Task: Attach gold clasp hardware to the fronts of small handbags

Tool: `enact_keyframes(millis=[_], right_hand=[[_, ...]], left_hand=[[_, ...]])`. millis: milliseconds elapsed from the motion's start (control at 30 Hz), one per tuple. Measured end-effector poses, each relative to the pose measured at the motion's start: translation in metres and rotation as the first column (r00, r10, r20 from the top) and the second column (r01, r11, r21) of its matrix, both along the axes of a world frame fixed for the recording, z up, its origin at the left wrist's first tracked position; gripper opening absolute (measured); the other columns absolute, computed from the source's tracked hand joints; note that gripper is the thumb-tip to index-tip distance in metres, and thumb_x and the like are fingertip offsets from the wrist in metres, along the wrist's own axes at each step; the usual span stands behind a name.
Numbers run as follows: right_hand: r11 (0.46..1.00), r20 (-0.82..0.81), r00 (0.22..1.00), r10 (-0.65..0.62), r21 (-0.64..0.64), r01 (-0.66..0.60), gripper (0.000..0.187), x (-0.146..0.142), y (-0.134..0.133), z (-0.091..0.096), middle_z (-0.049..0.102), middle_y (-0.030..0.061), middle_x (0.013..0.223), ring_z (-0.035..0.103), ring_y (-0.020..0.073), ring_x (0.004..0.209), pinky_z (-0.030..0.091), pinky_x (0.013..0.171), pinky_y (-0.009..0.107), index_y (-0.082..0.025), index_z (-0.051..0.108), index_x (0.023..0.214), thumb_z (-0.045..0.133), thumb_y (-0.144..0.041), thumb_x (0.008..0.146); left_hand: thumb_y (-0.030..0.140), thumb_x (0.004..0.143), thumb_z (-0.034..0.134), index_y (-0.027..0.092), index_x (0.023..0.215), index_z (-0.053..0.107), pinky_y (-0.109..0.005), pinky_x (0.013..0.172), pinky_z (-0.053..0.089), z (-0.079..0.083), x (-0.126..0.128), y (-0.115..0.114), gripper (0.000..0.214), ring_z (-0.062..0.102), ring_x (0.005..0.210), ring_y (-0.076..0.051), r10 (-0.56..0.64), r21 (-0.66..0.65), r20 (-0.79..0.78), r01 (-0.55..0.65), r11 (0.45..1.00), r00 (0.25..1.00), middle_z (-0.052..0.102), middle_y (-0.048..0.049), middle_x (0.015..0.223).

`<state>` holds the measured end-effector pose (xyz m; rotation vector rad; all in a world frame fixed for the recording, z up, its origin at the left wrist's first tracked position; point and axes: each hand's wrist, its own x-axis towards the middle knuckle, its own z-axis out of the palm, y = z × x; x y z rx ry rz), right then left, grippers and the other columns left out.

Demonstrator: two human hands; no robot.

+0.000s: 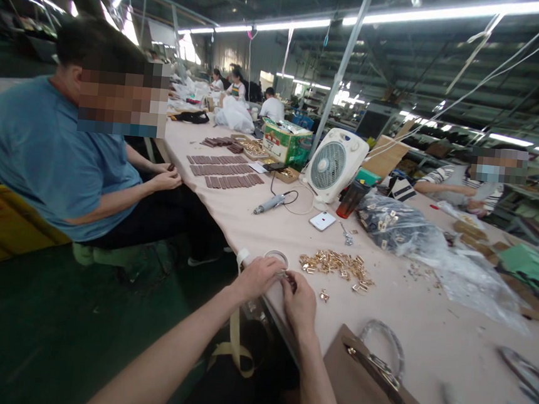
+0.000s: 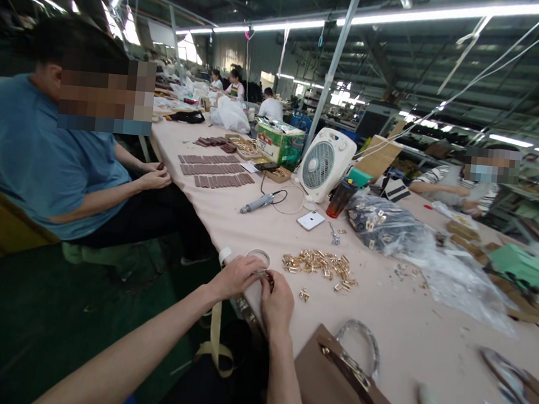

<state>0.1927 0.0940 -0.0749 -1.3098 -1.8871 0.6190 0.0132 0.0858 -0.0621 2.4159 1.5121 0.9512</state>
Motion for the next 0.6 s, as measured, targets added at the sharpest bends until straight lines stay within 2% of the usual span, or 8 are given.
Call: enact_keyframes(millis=[167,300,500,600], right_hand=[[0.999,0.008,0.999,-0.049,-0.014,0.049,0.026,0.004,-0.013,-0.001,0.077,0.0069,0.105,0.070,0.0233,0.094,0.049,0.086,0.033,-0.024,0.072,0.109,0.054,-0.036,0.096],[0.997,0.023,0.997,-0.074,-0.016,0.074,0.026,0.006,-0.018,-0.001,0.077,0.0068,0.104,0.070,0.0245,0.094,0.049,0.084,0.034,-0.025,0.072,0.108,0.053,-0.038,0.097],[0.997,-0.032,0.997,-0.069,-0.026,0.068,0.023,0.006,-0.015,0.003,0.077,0.0060,0.101,0.070,0.0242,0.092,0.051,0.084,0.034,-0.025,0.073,0.106,0.055,-0.036,0.095],[0.996,-0.067,0.994,-0.091,0.016,0.092,0.027,0.006,-0.013,0.005,0.074,0.0087,0.112,0.069,0.0245,0.099,0.052,0.090,0.035,-0.023,0.072,0.113,0.059,-0.036,0.094]], left_hand=[[0.027,0.102,0.059,0.024,0.109,0.071,-0.032,0.092,0.052,0.002,-0.006,0.010,0.014,0.065,0.109,-0.019,-0.109,0.010,-0.044,0.110,0.994,0.993,0.068,-0.0056,0.121],[0.027,0.102,0.057,0.026,0.106,0.075,-0.035,0.100,0.051,-0.001,-0.009,0.014,0.018,0.063,0.116,-0.020,-0.145,0.003,-0.066,0.145,0.989,0.987,0.066,-0.0051,0.127],[0.033,0.102,0.059,0.027,0.102,0.077,-0.036,0.097,0.053,0.000,-0.003,0.015,0.019,0.064,0.109,-0.020,-0.129,-0.012,-0.039,0.129,0.992,0.991,0.068,-0.0055,0.118],[0.033,0.103,0.057,0.026,0.099,0.077,-0.036,0.098,0.053,0.001,-0.001,0.013,0.021,0.064,0.109,-0.020,-0.117,-0.006,-0.009,0.117,0.993,0.993,0.068,-0.0056,0.117]])
